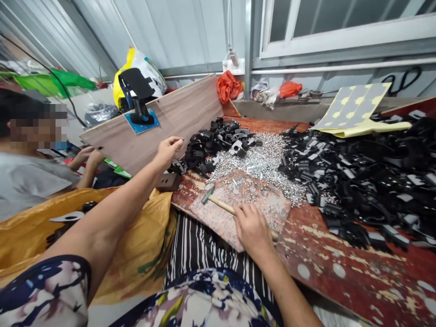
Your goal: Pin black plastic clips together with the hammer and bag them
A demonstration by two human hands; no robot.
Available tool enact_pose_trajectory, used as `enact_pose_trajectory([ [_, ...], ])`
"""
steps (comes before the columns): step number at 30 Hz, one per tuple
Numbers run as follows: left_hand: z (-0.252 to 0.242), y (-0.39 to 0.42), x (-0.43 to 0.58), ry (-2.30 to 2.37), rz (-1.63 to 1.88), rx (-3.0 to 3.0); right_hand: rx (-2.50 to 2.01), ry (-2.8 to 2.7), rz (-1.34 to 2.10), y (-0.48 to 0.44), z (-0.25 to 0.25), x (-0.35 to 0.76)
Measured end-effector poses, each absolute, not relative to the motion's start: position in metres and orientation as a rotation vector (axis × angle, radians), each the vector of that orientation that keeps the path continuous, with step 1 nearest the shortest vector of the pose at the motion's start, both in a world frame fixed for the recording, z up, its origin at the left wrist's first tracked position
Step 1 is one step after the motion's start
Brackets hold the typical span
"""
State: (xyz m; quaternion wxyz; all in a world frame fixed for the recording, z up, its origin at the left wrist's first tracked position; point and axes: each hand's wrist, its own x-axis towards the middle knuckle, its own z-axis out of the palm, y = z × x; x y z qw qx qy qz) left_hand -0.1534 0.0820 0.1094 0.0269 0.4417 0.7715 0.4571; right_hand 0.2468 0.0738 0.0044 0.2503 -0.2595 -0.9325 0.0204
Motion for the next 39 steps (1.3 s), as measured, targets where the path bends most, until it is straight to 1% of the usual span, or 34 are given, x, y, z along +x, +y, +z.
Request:
enact_pose_trajectory([
  [7,0.101,0.059,-0.137,2.293,1.163,1.465,-0.713,-2.559,0.054,0.073,0.009,0.247],
  [12,0.094,0.052,-0.112,2.344,0.907,1.660,-0.708,-2.552,0.103,0.075,0.009,0.246],
  [15,0.088,0.048,-0.095,2.389,0.837,1.718,-0.739,-2.551,0.138,0.073,0.010,0.246],
  [19,0.092,0.053,-0.084,2.447,0.874,1.650,-0.762,-2.593,0.178,0.065,0.017,0.246],
  [23,0.103,0.075,-0.079,2.528,0.961,1.525,-0.800,-2.625,0.137,0.067,0.018,0.245],
  [26,0.110,0.072,-0.057,2.674,0.782,1.832,-0.789,-2.622,0.134,0.069,0.017,0.247],
  [27,0.110,0.066,-0.046,2.704,0.773,1.938,-0.783,-2.622,0.136,0.069,0.017,0.248],
  [30,0.099,0.044,-0.015,2.686,0.786,2.125,-0.760,-2.630,0.123,0.066,0.017,0.247],
  [34,0.065,0.019,0.008,2.452,0.727,2.298,-0.768,-2.634,0.080,0.064,0.017,0.244],
  [37,0.051,0.004,0.008,2.223,0.942,2.262,-0.655,-2.605,0.040,0.073,0.023,0.262],
  [39,0.052,0.000,0.002,2.244,1.149,2.125,-0.667,-2.503,0.000,0.085,0.032,0.295],
])
